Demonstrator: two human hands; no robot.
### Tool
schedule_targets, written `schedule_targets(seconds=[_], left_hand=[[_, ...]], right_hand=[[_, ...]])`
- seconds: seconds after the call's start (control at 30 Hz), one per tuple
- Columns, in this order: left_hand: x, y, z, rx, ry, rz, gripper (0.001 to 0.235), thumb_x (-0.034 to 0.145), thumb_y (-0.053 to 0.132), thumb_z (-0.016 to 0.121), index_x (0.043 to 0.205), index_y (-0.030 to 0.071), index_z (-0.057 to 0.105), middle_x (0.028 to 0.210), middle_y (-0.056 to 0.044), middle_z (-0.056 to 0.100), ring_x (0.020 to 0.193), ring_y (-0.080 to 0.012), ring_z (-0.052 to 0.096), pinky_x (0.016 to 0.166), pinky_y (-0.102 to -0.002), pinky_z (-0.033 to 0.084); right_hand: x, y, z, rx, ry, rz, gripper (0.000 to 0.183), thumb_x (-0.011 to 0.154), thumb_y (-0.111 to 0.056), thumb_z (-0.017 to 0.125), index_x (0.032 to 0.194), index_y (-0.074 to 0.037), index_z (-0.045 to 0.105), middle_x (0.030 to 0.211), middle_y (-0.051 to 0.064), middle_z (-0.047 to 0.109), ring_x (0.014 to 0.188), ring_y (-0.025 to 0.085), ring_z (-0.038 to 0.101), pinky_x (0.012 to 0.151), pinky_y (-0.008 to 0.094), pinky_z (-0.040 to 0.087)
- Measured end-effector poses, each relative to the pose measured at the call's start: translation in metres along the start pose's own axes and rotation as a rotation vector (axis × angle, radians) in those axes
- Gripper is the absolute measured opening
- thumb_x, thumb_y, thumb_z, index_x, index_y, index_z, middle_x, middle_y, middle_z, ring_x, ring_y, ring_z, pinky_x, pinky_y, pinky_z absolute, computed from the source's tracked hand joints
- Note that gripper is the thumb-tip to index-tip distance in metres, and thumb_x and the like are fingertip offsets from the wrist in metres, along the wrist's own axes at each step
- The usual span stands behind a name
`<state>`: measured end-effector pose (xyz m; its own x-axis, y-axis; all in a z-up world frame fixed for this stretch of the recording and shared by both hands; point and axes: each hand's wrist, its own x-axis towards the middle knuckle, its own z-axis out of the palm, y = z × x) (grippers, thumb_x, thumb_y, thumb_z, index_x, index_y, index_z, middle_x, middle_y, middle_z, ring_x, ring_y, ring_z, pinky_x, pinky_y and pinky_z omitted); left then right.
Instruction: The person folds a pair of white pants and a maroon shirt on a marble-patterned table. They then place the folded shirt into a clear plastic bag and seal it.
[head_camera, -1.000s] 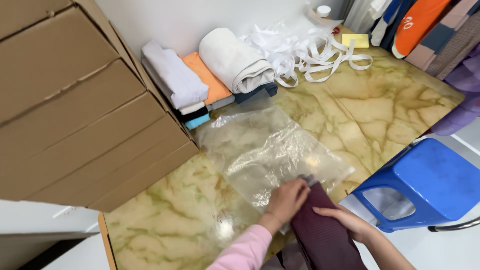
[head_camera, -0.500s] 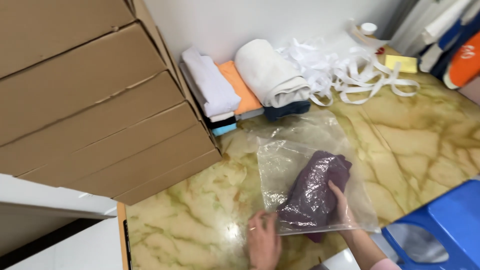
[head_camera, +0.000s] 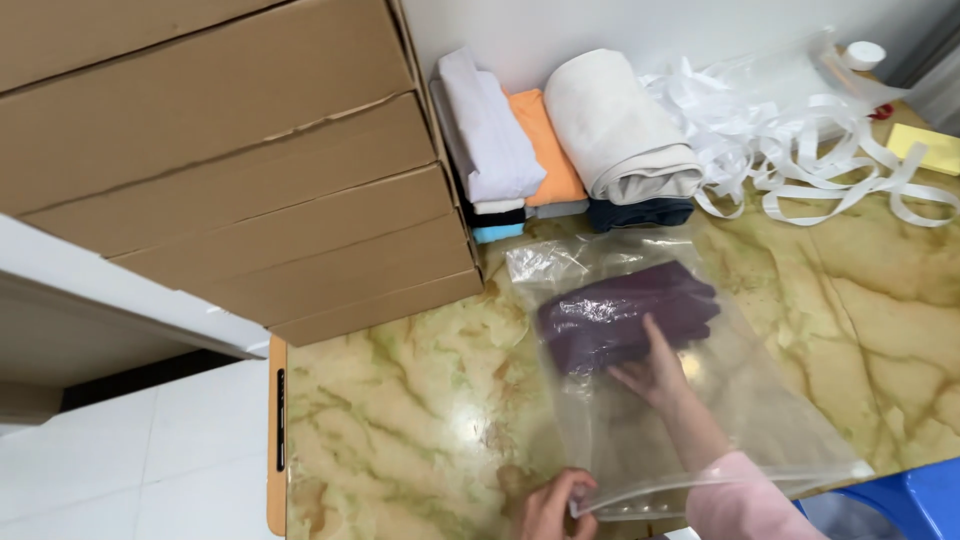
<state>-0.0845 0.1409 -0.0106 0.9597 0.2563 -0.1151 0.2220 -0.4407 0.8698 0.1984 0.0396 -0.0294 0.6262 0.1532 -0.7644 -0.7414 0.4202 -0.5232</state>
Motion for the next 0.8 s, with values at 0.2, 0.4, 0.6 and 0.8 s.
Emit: schedule_targets(seconds=[0.2,0.4,0.6,0.8], left_hand=[[-0.015,-0.006,-0.011,-0.061,-0.140,-0.144,0.029,0.078,0.026,0.073,0.104,0.038,0.069,0.087,0.019,0.073,0.082,-0.0011,0.069,0.075,-0.019,0.052],[-0.035,0.008,-0.026,-0.001,0.026,-0.061,0.019,0.088,0.053,0.075,0.093,0.036,0.075,0.076,0.015,0.067,0.071,-0.0022,0.062,0.069,-0.019,0.048],[-0.035,0.025,-0.018,-0.057,0.061,-0.132,0.010,0.090,0.038,0.077,0.099,0.037,0.074,0.091,0.013,0.079,0.079,-0.0048,0.073,0.070,-0.021,0.054],[-0.028,0.043,-0.028,-0.140,-0.150,-0.093,0.022,0.086,0.037,0.069,0.107,0.034,0.068,0.101,0.011,0.074,0.096,-0.0050,0.070,0.081,-0.020,0.050]], right_hand=[[-0.007,0.016,0.015,-0.070,0.154,-0.118,0.062,0.085,-0.039,0.078,0.138,-0.020,0.052,0.139,0.012,0.066,0.123,0.040,0.065,0.093,0.058,0.060],[0.081,0.027,0.051,-0.105,0.016,-0.193,0.089,0.087,-0.054,0.076,0.156,-0.014,0.036,0.153,0.026,0.042,0.119,0.040,0.067,0.091,0.042,0.067],[0.043,0.026,0.105,-0.070,-0.016,0.021,0.080,0.094,-0.048,0.069,0.163,-0.029,0.034,0.172,0.013,0.022,0.151,0.046,0.040,0.102,0.062,0.058],[0.016,0.029,0.121,-0.226,0.000,0.179,0.090,0.078,-0.036,0.089,0.156,-0.019,0.046,0.166,0.021,0.038,0.146,0.045,0.048,0.081,0.049,0.068]])
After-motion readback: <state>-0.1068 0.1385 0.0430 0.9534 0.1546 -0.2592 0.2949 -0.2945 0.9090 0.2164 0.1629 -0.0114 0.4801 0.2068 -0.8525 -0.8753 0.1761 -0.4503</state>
